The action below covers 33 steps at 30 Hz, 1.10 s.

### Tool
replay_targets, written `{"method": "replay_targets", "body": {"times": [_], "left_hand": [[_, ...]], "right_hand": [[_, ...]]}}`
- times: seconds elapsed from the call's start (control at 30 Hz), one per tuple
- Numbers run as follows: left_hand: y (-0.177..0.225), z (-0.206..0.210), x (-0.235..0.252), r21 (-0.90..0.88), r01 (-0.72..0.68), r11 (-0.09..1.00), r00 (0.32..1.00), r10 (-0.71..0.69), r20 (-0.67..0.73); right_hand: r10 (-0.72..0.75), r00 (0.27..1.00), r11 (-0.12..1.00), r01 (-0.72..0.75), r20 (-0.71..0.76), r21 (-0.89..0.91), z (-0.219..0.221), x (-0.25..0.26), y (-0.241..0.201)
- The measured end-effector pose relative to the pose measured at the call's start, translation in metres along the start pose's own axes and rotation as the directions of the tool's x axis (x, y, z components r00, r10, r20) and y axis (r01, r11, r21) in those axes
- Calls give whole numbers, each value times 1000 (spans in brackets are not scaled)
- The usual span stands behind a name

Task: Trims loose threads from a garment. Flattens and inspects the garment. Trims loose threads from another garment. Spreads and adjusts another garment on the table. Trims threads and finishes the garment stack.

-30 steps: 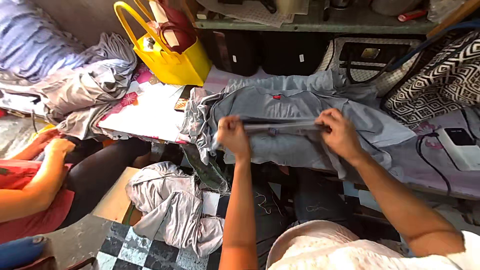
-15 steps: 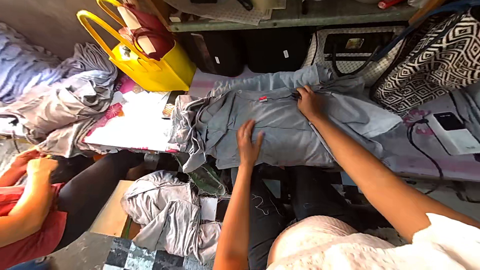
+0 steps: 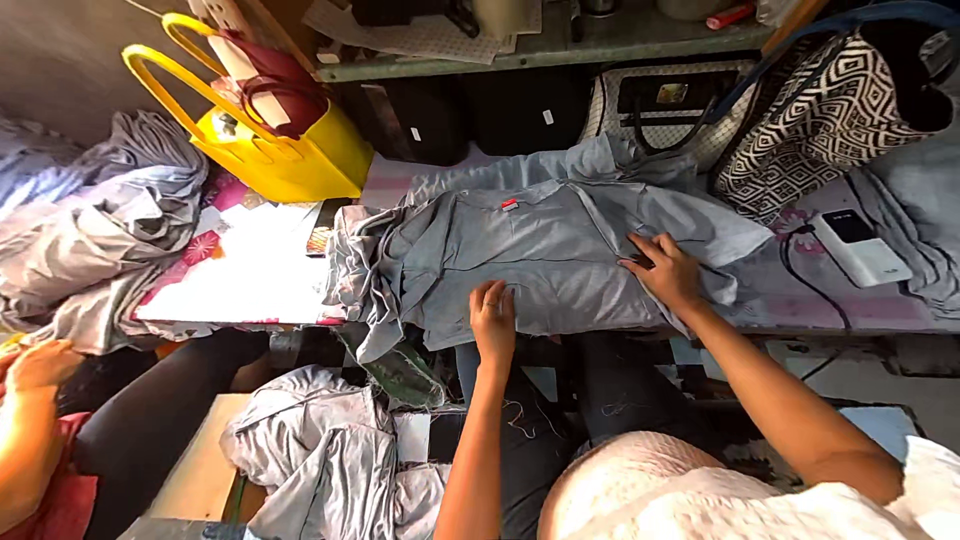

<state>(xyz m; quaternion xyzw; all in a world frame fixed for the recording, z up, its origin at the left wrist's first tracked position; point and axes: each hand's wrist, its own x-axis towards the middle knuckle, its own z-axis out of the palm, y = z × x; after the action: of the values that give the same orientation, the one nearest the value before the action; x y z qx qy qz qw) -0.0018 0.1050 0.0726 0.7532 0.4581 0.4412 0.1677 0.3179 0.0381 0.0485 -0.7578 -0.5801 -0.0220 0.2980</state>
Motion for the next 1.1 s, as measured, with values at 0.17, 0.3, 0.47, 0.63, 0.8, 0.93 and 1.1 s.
{"method": "replay_targets", "body": {"times": [0.17, 0.3, 0.47, 0.63, 0.8, 0.93, 1.1], "left_hand": [[45, 36, 112, -10, -179, 984, 955, 176, 239], [41, 65, 165, 113, -175, 978, 908, 116, 403], [-4, 100, 174, 108, -237, 965, 905, 179, 387], [-11, 92, 150, 57, -234, 971, 950, 216, 224], [17, 59, 96, 124, -194, 973, 974, 175, 145], [24, 49, 43, 55, -239, 969, 971, 239, 13], [24, 36, -8, 44, -283, 958, 956, 286, -69]], "right_hand": [[15, 999, 1000, -15, 43, 13, 4, 3, 3], [-41, 998, 998, 42, -37, 43, 7, 3, 5], [-85, 986, 993, 95, -144, 64, 12, 3, 8], [-80, 990, 993, 90, -115, 81, 13, 2, 12], [45, 998, 974, -52, 38, 221, -39, 21, -51], [-264, 959, 918, 283, -105, 279, -36, 41, -120], [-346, 853, 938, 328, 392, 114, -22, 49, -158]]}}
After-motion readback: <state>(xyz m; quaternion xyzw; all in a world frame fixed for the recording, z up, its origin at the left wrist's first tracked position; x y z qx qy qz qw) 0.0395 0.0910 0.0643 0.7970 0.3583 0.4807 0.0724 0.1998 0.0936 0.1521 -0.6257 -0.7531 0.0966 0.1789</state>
